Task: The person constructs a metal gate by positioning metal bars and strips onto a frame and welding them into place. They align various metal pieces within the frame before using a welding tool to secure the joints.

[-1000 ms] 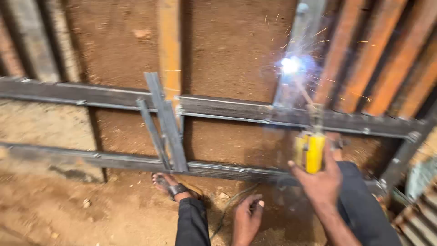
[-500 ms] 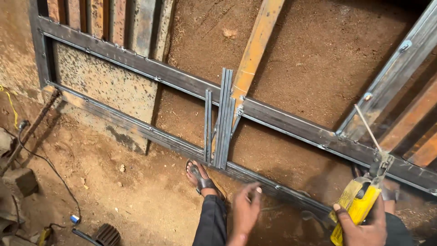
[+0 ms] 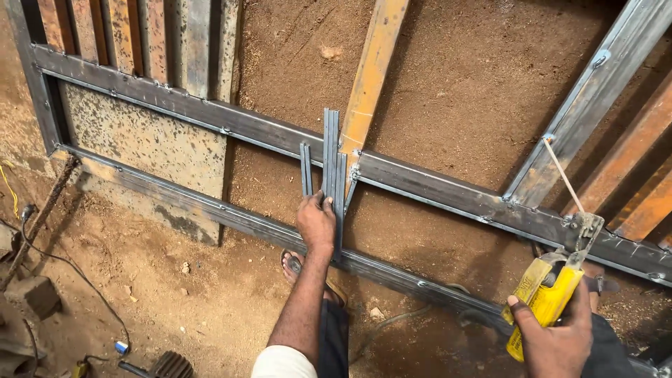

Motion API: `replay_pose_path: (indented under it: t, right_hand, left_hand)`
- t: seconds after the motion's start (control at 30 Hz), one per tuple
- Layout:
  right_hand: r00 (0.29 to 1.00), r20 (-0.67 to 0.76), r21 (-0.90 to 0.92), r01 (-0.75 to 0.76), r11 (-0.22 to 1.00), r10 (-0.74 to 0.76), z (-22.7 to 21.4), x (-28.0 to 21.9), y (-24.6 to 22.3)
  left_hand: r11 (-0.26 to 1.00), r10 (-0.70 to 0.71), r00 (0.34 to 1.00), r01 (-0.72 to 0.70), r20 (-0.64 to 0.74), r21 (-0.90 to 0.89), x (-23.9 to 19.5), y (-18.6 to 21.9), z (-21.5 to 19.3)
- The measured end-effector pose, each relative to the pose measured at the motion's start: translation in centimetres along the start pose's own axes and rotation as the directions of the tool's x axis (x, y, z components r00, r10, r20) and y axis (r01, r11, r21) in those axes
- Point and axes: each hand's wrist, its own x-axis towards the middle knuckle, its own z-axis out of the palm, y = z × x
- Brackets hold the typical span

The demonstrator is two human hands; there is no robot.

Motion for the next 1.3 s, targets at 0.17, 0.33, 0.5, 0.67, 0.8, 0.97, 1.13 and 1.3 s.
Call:
replay_pose_path:
  t: [0.17, 0.33, 0.5, 0.67, 0.8, 0.97, 1.13, 1.3]
  right_hand:
    - [0.999, 0.033, 0.024, -0.016, 1.0, 0.015, 0.7, 0.0, -1.1]
    - [0.999, 0.012, 0.034, -0.05, 0.998, 0.05, 1.5, 0.1, -2.2]
    - [1.0, 0.001, -0.043, -0.013, 0.999, 0.013, 1.8, 0.3, -2.1]
    - [0.998, 0.014, 0.031, -0.055, 0.998, 0.055, 2.2, 0.3, -2.0]
    - [0.989, 0.013, 0.01, -0.147, 0.989, 0.147, 2.3, 0.5, -3.0]
    - [0.998, 0.022, 0.067, -0.06, 0.996, 0.059, 2.5, 0.7, -2.5]
    - [0.99, 0.038, 0.08, -0.141, 0.987, 0.138, 2.2, 0.5, -3.6]
    - [0.993, 0.03, 0.028, -0.118, 0.993, 0.117, 1.7, 0.8, -3.8]
  left_hand:
    - [0.998, -0.059, 0.997, 0.059, 0.056, 0.0, 1.5, 1.1, -1.4]
    - [0.998, 0.026, 0.989, -0.035, 0.144, 0.059, 2.4, 0.7, -2.4]
    - [0.996, 0.091, 0.994, -0.091, 0.058, -0.002, -0.6, 1.5, -1.4]
    - [0.998, -0.03, 0.999, 0.029, -0.027, -0.058, -0.3, 1.1, 0.3]
    - [0.981, -0.086, 0.994, 0.097, 0.07, -0.167, 1.5, -0.4, 0.7]
    - [0.992, 0.024, 0.997, -0.014, 0.08, -0.124, 1.0, 2.8, -3.0]
    - [0.936, 0.33, 0.944, -0.322, 0.032, -0.145, 1.5, 14.8, -10.0]
    - [0.813, 0.577, 0.816, -0.579, -0.037, -0.059, 8.2, 24.3, -8.1]
